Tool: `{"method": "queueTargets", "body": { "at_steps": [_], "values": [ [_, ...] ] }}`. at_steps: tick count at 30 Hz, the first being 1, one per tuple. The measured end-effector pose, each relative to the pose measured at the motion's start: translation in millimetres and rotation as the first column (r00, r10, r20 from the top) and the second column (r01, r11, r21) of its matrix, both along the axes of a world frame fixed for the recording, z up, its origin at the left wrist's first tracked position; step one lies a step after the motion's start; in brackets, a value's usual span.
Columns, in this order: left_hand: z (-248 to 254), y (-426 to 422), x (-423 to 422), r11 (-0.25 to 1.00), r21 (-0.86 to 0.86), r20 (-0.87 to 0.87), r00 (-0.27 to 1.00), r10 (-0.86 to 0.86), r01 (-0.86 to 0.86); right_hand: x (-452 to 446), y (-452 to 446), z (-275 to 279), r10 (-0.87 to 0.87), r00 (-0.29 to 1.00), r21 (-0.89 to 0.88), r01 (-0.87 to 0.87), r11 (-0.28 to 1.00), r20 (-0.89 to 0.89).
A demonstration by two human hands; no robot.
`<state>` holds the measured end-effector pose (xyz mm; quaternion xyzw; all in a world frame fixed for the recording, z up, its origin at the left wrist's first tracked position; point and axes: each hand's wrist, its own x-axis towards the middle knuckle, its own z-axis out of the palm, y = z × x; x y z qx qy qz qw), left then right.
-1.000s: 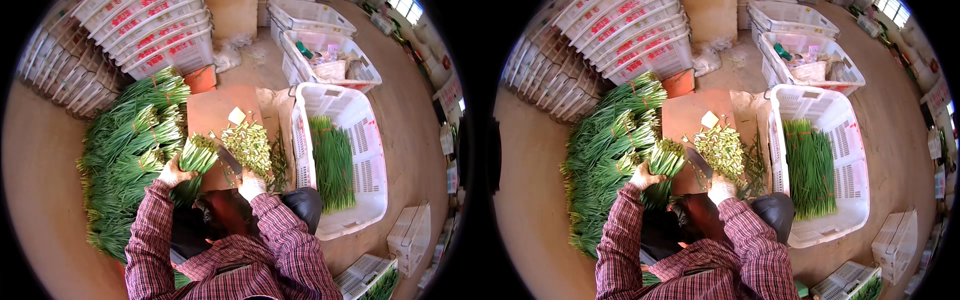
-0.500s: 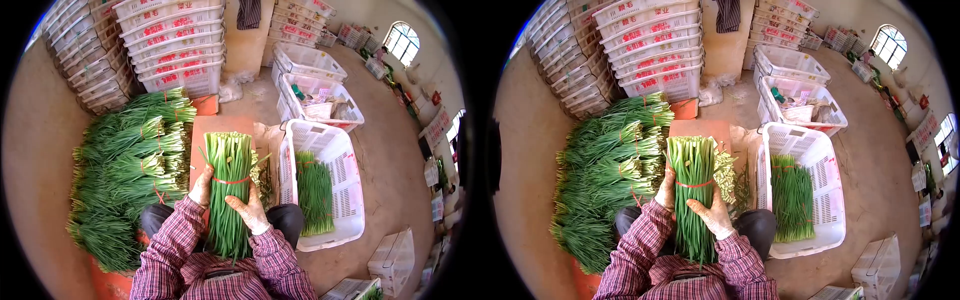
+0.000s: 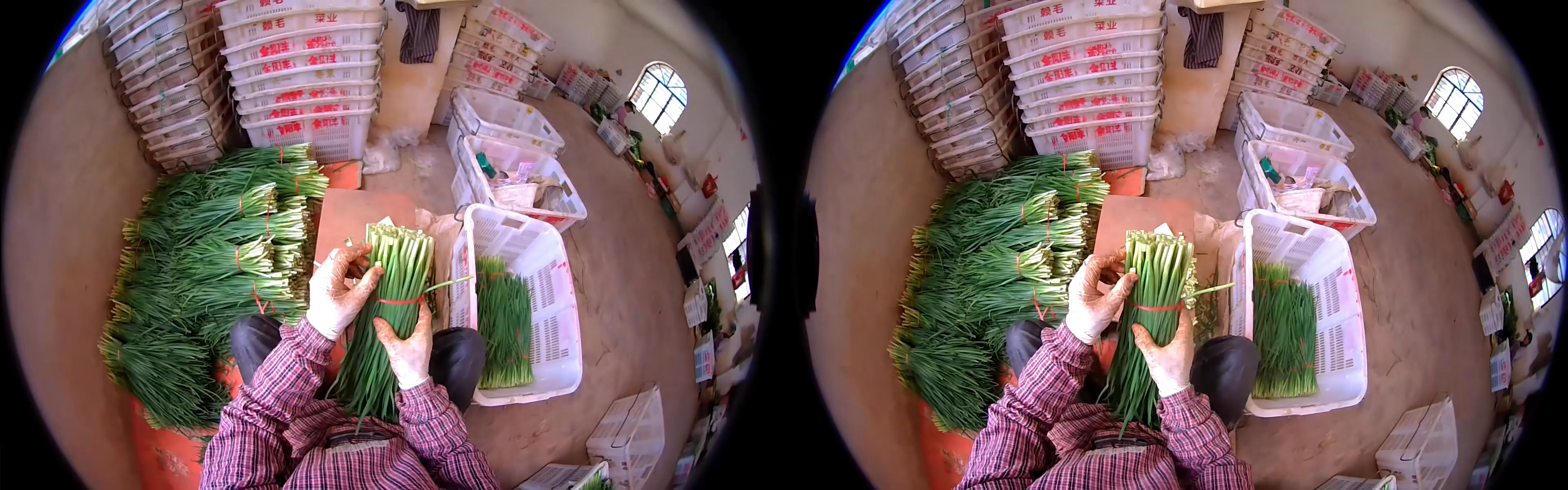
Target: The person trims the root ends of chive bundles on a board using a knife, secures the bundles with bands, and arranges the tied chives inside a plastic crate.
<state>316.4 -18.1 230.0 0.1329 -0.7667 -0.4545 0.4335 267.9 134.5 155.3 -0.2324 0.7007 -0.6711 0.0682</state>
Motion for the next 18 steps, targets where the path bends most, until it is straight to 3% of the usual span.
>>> {"method": "queueTargets", "body": {
  "at_steps": [1, 4, 5, 7, 9, 12, 14, 18],
  "values": [
    [1, -1, -2, 1.0, 0.0, -0.002, 1.0, -0.006, 0.006, 1, 0, -1, -0.006, 1.0, 0.0, 0.006, 1.0, -0.002],
    [0, -6, -7, 0.915, 0.391, -0.18, 0.983, -0.032, 0.102, 1, 5, -4, -0.027, 0.999, -0.011, 0.027, 1.0, -0.02],
    [9, -12, -2, 0.906, 0.408, -0.097, 0.992, -0.083, 0.116, 0, 7, -5, -0.059, 0.994, 0.027, 0.062, 0.998, -0.097],
    [30, -20, 4, 0.99, -0.083, -0.018, 0.994, -0.112, 0.11, 0, 7, 0, -0.088, 0.98, 0.056, 0.1, 0.993, -0.177],
    [48, -18, 5, 0.928, -0.346, 0.086, 0.989, -0.118, 0.141, 4, 8, 12, 0.006, 1.0, -0.05, -0.007, 0.999, -0.02],
    [47, -28, -4, 0.912, -0.314, 0.17, 0.961, -0.22, 0.264, 8, 13, 7, 0.006, 0.997, -0.005, -0.006, 1.0, -0.073],
    [44, -33, -6, 0.892, -0.033, 0.079, 0.891, -0.447, 0.45, 8, 15, 3, -0.009, 0.99, 0.03, 0.013, 0.999, -0.143],
    [38, -22, -11, 0.929, -0.094, -0.086, 0.926, -0.366, 0.358, 11, 17, -6, 0.029, 0.994, 0.018, -0.028, 0.999, -0.101]
  ]
}}
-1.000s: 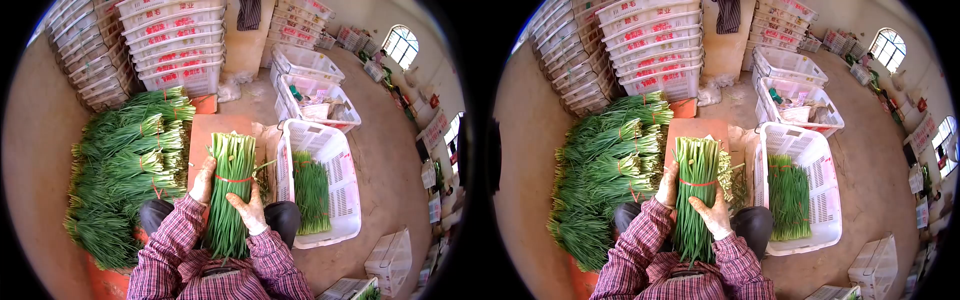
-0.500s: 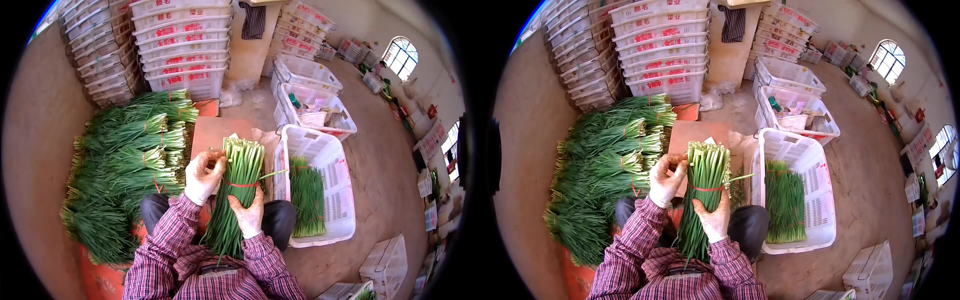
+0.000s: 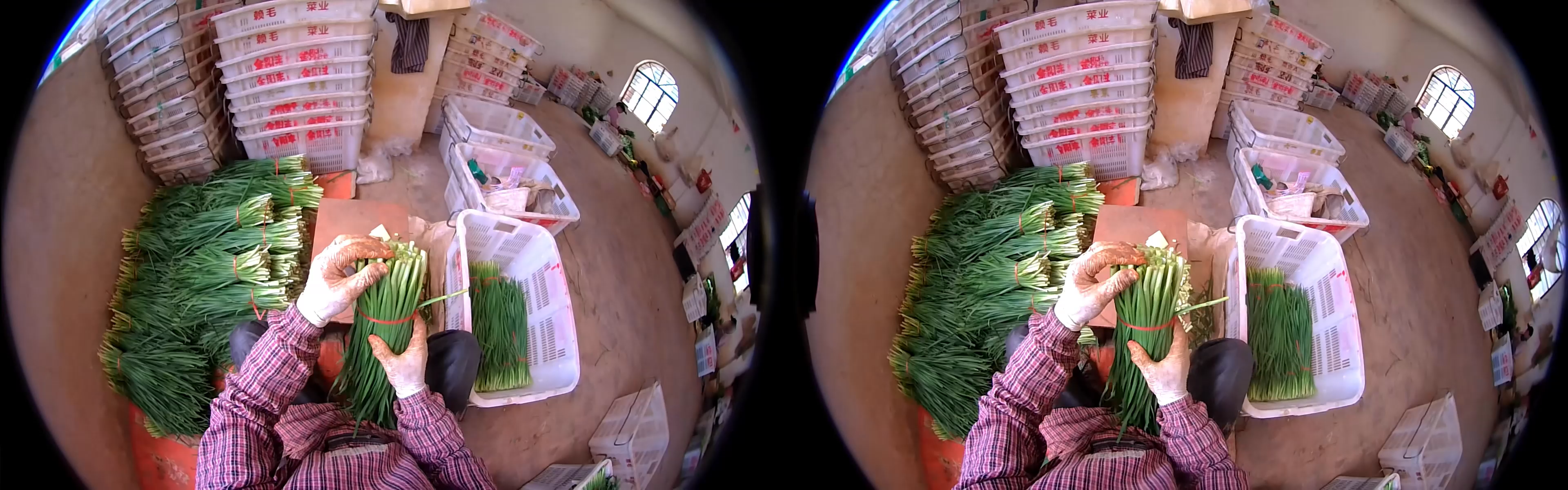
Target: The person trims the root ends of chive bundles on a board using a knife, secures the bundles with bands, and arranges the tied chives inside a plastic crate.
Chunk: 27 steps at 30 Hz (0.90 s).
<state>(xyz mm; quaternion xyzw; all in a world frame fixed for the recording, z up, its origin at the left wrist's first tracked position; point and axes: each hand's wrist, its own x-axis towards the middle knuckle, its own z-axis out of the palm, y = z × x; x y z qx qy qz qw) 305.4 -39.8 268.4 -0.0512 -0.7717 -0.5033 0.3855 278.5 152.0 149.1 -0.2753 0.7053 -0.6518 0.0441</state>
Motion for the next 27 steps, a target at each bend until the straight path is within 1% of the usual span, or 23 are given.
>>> {"method": "queueTargets", "body": {
  "at_steps": [1, 2, 3, 4, 5, 7, 9, 10, 11, 12, 13, 14, 15, 16, 17, 18, 19, 20, 21, 23, 24, 25, 27],
  "values": [
    [-3, 2, -3, 1.0, 0.001, 0.0, 1.0, 0.0, 0.0, 0, 1, 1, 0.014, 1.0, 0.022, -0.013, 1.0, -0.006],
    [-6, 4, -4, 0.967, 0.25, -0.012, 0.999, -0.052, 0.053, 0, 2, 1, 0.014, 1.0, 0.023, -0.014, 1.0, -0.006],
    [-8, 6, -4, 0.869, 0.483, -0.037, 0.994, -0.099, 0.104, 0, 2, 1, 0.011, 1.0, 0.005, -0.011, 1.0, -0.014],
    [5, 5, 2, 0.766, 0.642, 0.081, 0.996, -0.036, -0.024, -2, 0, 6, 0.008, 1.0, -0.014, -0.009, 1.0, -0.024],
    [4, 0, -1, 0.774, 0.633, -0.026, 1.0, 0.016, 0.004, -3, -1, 12, 0.009, 1.0, -0.015, -0.01, 1.0, -0.027],
    [11, 1, 6, 0.907, 0.397, -0.061, 0.982, 0.181, -0.142, -6, -2, 24, 0.059, 0.992, -0.226, -0.034, 0.973, 0.107],
    [3, 5, 24, 0.933, 0.321, -0.033, 0.982, 0.184, -0.164, -18, 0, 21, 0.072, 0.995, -0.209, -0.056, 0.976, 0.072],
    [2, 15, 39, 0.933, 0.329, -0.008, 0.987, 0.158, -0.146, -24, -1, 19, 0.086, 0.996, -0.3, -0.074, 0.951, 0.026],
    [-12, 18, 52, 0.947, 0.314, -0.022, 0.997, 0.075, -0.064, -29, -1, 19, 0.097, 0.995, -0.386, -0.096, 0.918, -0.018],
    [-24, 30, 69, 0.862, 0.49, -0.044, 0.991, -0.128, 0.133, -34, 1, 27, 0.101, 0.993, -0.378, -0.118, 0.918, -0.063],
    [-44, 43, 79, 0.81, 0.556, -0.013, 0.977, -0.214, 0.185, -38, 4, 41, 0.102, 0.993, -0.377, -0.119, 0.918, -0.064],
    [-45, 59, 81, 0.746, 0.641, 0.071, 0.954, -0.292, 0.181, -41, 7, 59, 0.138, 0.981, -0.289, -0.172, 0.942, -0.133],
    [-54, 53, 82, 0.778, 0.595, 0.35, 0.805, -0.479, 0.204, -41, 8, 70, 0.179, 0.965, -0.196, -0.217, 0.956, -0.194],
    [-70, 54, 74, 0.609, 0.743, 0.224, 0.754, -0.618, 0.279, -40, 6, 74, 0.244, 0.965, -0.229, -0.259, 0.938, -0.094],
    [-89, 55, 65, 0.405, 0.851, 0.07, 0.693, -0.718, 0.335, -48, 11, 76, 0.248, 0.938, 0.029, -0.248, 0.968, -0.242],
    [-108, 52, 59, 0.237, 0.886, -0.09, 0.648, -0.757, 0.399, -48, 10, 68, 0.24, 0.92, 0.023, -0.246, 0.969, -0.31],
    [-118, 50, 57, 0.077, 0.904, -0.232, 0.635, -0.736, 0.42, -48, 8, 61, 0.234, 0.898, 0.017, -0.245, 0.969, -0.374],
    [-119, 46, 56, -0.059, 0.904, -0.344, 0.639, -0.688, 0.423, -43, 6, 70, 0.191, 0.796, 0.043, -0.204, 0.978, -0.574],
    [-121, 44, 58, -0.176, 0.888, -0.432, 0.637, -0.639, 0.426, -40, 7, 82, 0.212, 0.694, 0.09, -0.208, 0.974, -0.688],
    [-121, 45, 64, -0.328, 0.846, -0.533, 0.641, -0.552, 0.421, -37, 9, 91, 0.251, 0.555, 0.179, -0.182, 0.967, -0.793],
    [-121, 45, 63, -0.378, 0.826, -0.563, 0.645, -0.516, 0.418, -37, 8, 90, 0.276, 0.525, 0.239, -0.14, 0.961, -0.805],
    [-122, 46, 63, -0.42, 0.808, -0.585, 0.646, -0.49, 0.413, -38, 10, 92, 0.332, 0.517, 0.301, -0.146, 0.942, -0.789],
    [-121, 46, 57, -0.473, 0.781, -0.612, 0.651, -0.449, 0.407, -37, 13, 99, 0.336, 0.453, 0.358, -0.039, 0.933, -0.826]
  ]
}}
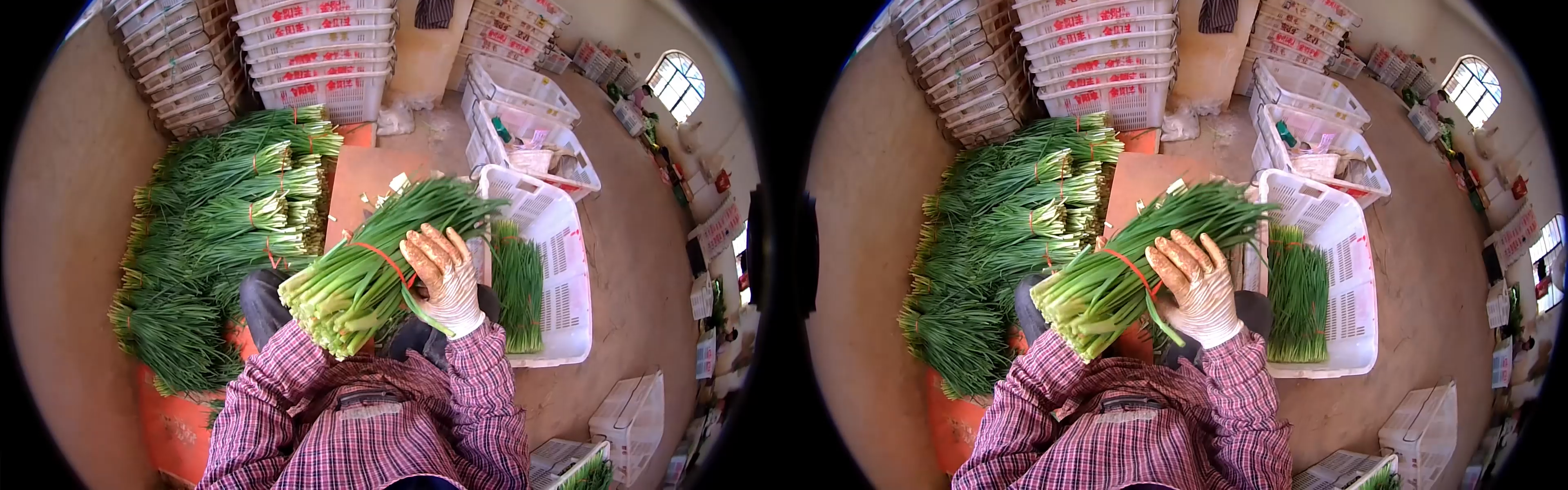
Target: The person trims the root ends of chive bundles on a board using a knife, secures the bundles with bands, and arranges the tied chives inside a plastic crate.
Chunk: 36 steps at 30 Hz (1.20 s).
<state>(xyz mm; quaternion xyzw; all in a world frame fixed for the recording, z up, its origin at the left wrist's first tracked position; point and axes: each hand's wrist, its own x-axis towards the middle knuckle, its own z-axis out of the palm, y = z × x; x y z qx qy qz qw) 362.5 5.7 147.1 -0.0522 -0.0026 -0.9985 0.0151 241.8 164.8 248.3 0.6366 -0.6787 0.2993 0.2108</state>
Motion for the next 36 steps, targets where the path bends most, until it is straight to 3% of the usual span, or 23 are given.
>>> {"method": "queueTargets", "body": {
  "at_steps": [5, 6, 8, 9, 10, 12, 13, 14, 16, 17, 19, 20, 21, 22, 24, 25, 26, 28, 30, 31, 32, 34, 36],
  "values": [
    [24, -7, -6, 0.97, -0.176, -0.014, 0.985, 0.171, -0.17, 8, 22, 4, -0.043, 0.972, 0.005, 0.043, 0.999, 0.232],
    [23, -9, -2, 0.957, -0.212, 0.02, 0.978, 0.209, -0.2, 12, 29, -1, -0.08, 0.897, 0.022, 0.078, 0.997, 0.435],
    [24, -17, -1, 0.955, -0.261, -0.01, 0.99, 0.142, -0.139, 18, 43, -6, 0.074, 0.436, -0.05, -0.067, 0.997, 0.897],
    [25, -14, -2, 0.915, -0.354, -0.015, 0.979, 0.201, -0.193, 18, 50, -2, -0.018, 0.331, 0.061, -0.119, 0.991, 0.943],
    [29, -9, -2, 0.862, -0.443, -0.029, 0.965, 0.262, -0.248, 20, 54, 1, -0.054, 0.313, 0.113, -0.174, 0.978, 0.948],
    [31, -3, -5, 0.883, -0.39, -0.02, 0.96, 0.278, -0.264, 29, 53, 11, -0.257, 0.44, 0.377, -0.211, 0.902, 0.861],
    [32, -3, -5, 0.903, -0.332, -0.003, 0.957, 0.29, -0.274, 25, 56, -1, -0.173, 0.695, 0.368, -0.14, 0.919, 0.698],
    [27, -7, -5, 0.901, -0.369, -0.005, 0.97, 0.242, -0.226, 23, 51, -12, -0.129, 0.605, 0.283, -0.166, 0.945, 0.786],
    [22, -14, -5, 0.916, -0.319, -0.002, 0.967, 0.255, -0.242, 27, 53, -12, -0.224, 0.226, 0.259, -0.142, 0.955, 0.948],
    [11, -19, -8, 0.897, -0.324, 0.077, 0.937, 0.342, -0.301, 27, 54, -17, -0.221, 0.231, 0.259, -0.15, 0.954, 0.947],
    [6, -28, -17, 0.85, -0.333, 0.087, 0.884, 0.46, -0.409, 30, 55, -32, -0.142, 0.624, 0.237, -0.072, 0.969, 0.769],
    [10, -34, -19, 0.806, -0.358, 0.099, 0.839, 0.535, -0.472, 33, 57, -34, -0.122, 0.612, 0.226, -0.095, 0.97, 0.781],
    [13, -35, -15, 0.924, -0.167, 0.108, 0.925, 0.364, -0.344, 37, 64, -34, -0.137, 0.599, 0.238, -0.092, 0.967, 0.789],
    [4, -47, -19, 0.918, -0.149, 0.113, 0.916, 0.386, -0.368, 40, 72, -27, -0.153, 0.586, 0.251, -0.089, 0.964, 0.795],
    [25, -57, -11, 0.913, -0.157, 0.114, 0.911, 0.396, -0.377, 36, 94, -23, -0.041, 0.721, 0.24, -0.175, 0.955, 0.691],
    [16, -69, -9, 0.906, -0.177, 0.137, 0.903, 0.408, -0.383, 34, 107, -15, -0.203, 0.422, 0.306, -0.19, 0.933, 0.883],
    [27, -68, -2, 0.861, -0.253, 0.186, 0.851, 0.491, -0.441, 26, 117, -17, -0.195, 0.237, 0.238, -0.167, 0.957, 0.952],
    [29, -74, 6, 0.809, -0.381, 0.269, 0.784, 0.56, -0.447, 11, 119, -25, -0.36, 0.268, 0.335, 0.135, 0.932, 0.894],
    [28, -68, 5, 0.717, -0.456, 0.267, 0.687, 0.675, -0.527, -11, 101, -38, -0.431, 0.754, 0.294, 0.321, 0.9, 0.495],
    [28, -63, 6, 0.712, -0.456, 0.273, 0.678, 0.683, -0.534, -6, 85, -29, -0.531, 0.791, 0.378, 0.412, 0.829, 0.303],
    [28, -58, 5, 0.682, -0.508, 0.277, 0.65, 0.708, -0.526, -8, 72, -32, -0.474, 0.87, 0.296, 0.421, 0.858, 0.135],
    [22, -51, 1, 0.627, -0.578, 0.258, 0.612, 0.747, -0.522, 6, 49, -29, -0.275, 0.779, 0.19, 0.201, 0.961, 0.563],
    [19, -44, -4, 0.555, -0.642, 0.236, 0.552, 0.799, -0.529, 29, 28, -11, -0.175, 0.765, 0.134, 0.117, 0.984, 0.62]
  ]
}}
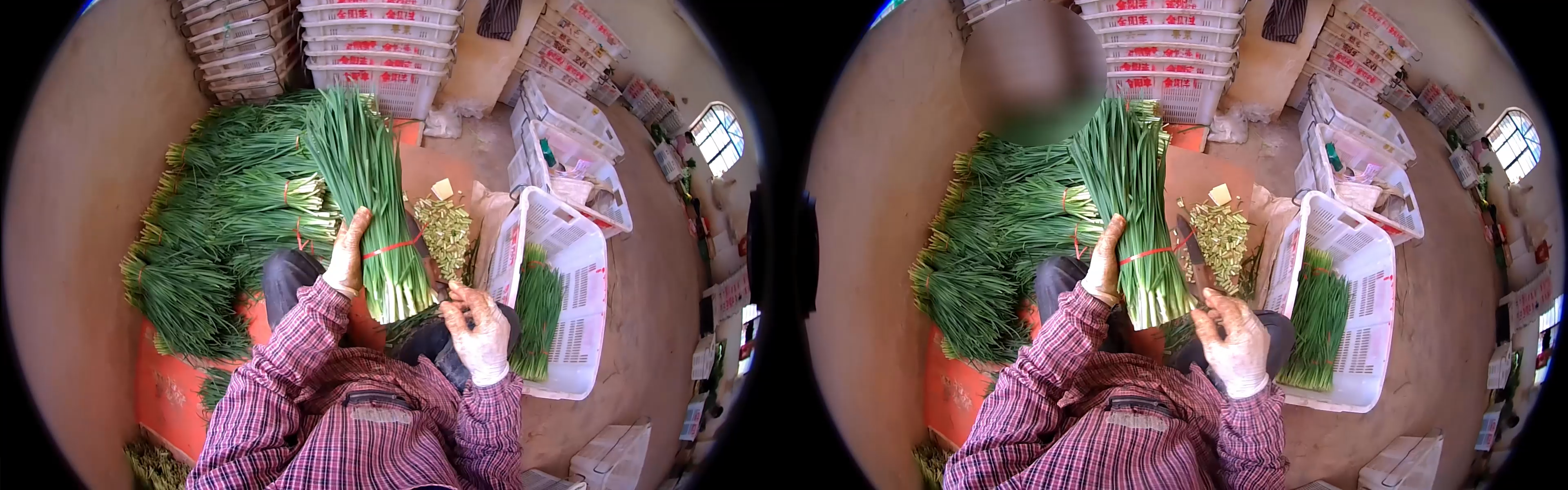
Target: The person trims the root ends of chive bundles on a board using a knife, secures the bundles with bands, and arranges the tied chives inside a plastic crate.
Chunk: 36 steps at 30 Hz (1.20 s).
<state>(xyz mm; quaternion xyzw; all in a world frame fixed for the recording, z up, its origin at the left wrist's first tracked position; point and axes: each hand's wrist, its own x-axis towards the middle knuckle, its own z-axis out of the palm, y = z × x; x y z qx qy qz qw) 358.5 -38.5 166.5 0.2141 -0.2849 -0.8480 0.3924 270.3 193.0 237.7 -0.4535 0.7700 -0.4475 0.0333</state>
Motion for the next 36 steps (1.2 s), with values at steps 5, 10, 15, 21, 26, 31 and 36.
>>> {"method": "queueTargets", "body": {
  "at_steps": [5, 10, 15, 21, 26, 31, 36],
  "values": [
    [12, 16, -8, 0.994, -0.1, -0.014, 0.999, 0.033, -0.034, 28, -22, 12, 0.078, 0.882, 0.023, -0.076, 0.997, -0.465],
    [28, 35, -13, 0.992, -0.089, 0.054, 0.994, 0.092, -0.087, 38, -44, 5, 0.056, 0.792, 0.17, 0.061, 0.984, -0.608],
    [17, 37, -16, 0.99, -0.122, 0.007, 0.998, 0.067, -0.066, 34, -53, 1, 0.017, 0.785, 0.223, 0.155, 0.962, -0.619],
    [16, 43, -14, 1.0, -0.005, -0.015, 1.0, 0.024, -0.024, 37, -49, 2, 0.035, 0.791, 0.174, 0.091, 0.98, -0.611],
    [7, 37, -13, 0.999, 0.041, -0.015, 1.0, 0.025, -0.024, 51, -2, 23, 0.106, 0.841, 0.202, 0.004, 0.979, -0.531],
    [20, 26, -10, 0.99, 0.134, -0.017, 0.999, 0.046, -0.044, 37, 80, 47, -0.022, 0.928, 0.0, 0.024, 1.0, -0.371],
    [18, 31, -13, 0.989, 0.066, 0.015, 0.991, 0.131, -0.132, 5, 70, 37, -0.212, 0.808, 0.16, 0.35, 0.923, -0.55]
  ]
}}
